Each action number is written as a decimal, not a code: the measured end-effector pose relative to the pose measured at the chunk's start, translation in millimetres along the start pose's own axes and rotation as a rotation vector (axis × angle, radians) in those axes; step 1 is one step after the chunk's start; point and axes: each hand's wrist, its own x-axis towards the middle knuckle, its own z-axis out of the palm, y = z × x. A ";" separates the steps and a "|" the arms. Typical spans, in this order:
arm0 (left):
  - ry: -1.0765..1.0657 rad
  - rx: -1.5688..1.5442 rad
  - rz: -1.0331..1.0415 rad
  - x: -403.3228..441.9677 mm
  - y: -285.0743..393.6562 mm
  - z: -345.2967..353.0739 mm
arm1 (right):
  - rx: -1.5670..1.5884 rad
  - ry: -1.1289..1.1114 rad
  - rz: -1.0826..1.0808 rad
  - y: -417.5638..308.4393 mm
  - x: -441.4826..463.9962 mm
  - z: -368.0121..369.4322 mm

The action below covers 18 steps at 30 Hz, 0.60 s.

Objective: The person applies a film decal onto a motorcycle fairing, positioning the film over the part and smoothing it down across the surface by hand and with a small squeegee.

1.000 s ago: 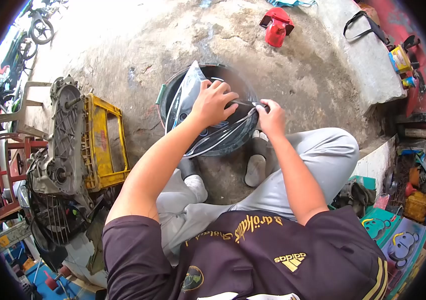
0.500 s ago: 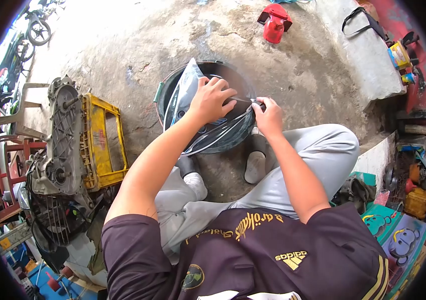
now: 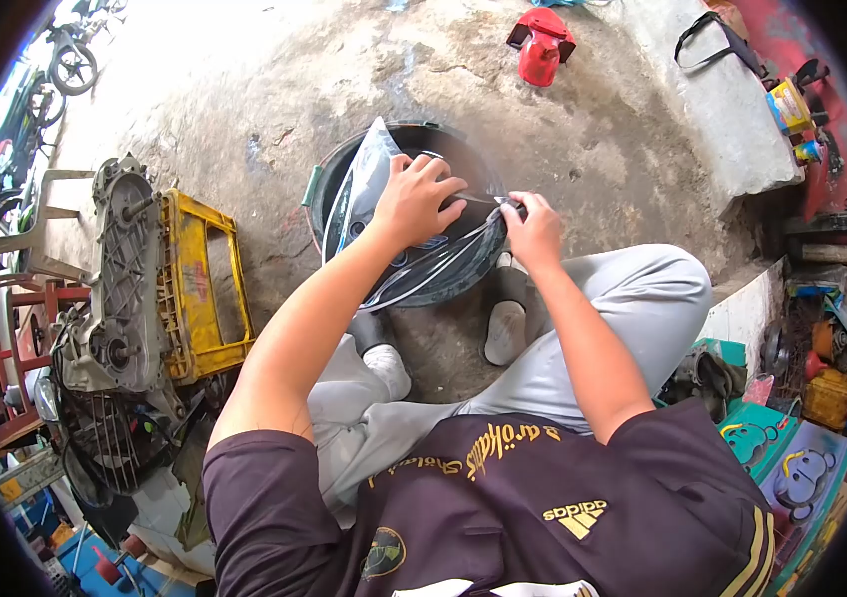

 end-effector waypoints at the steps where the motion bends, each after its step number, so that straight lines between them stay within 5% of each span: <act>1: -0.004 -0.004 -0.007 -0.1 0.1 0.4 | 0.010 -0.035 -0.058 -3.6 -0.1 -1.2; 13: 0.015 0.017 0.005 -0.7 1.1 0.1 | -0.001 0.016 0.040 13.8 5.5 2.3; 18: 0.014 -0.009 -0.001 1.0 0.0 0.1 | 0.029 -0.016 -0.095 -1.6 -1.5 0.6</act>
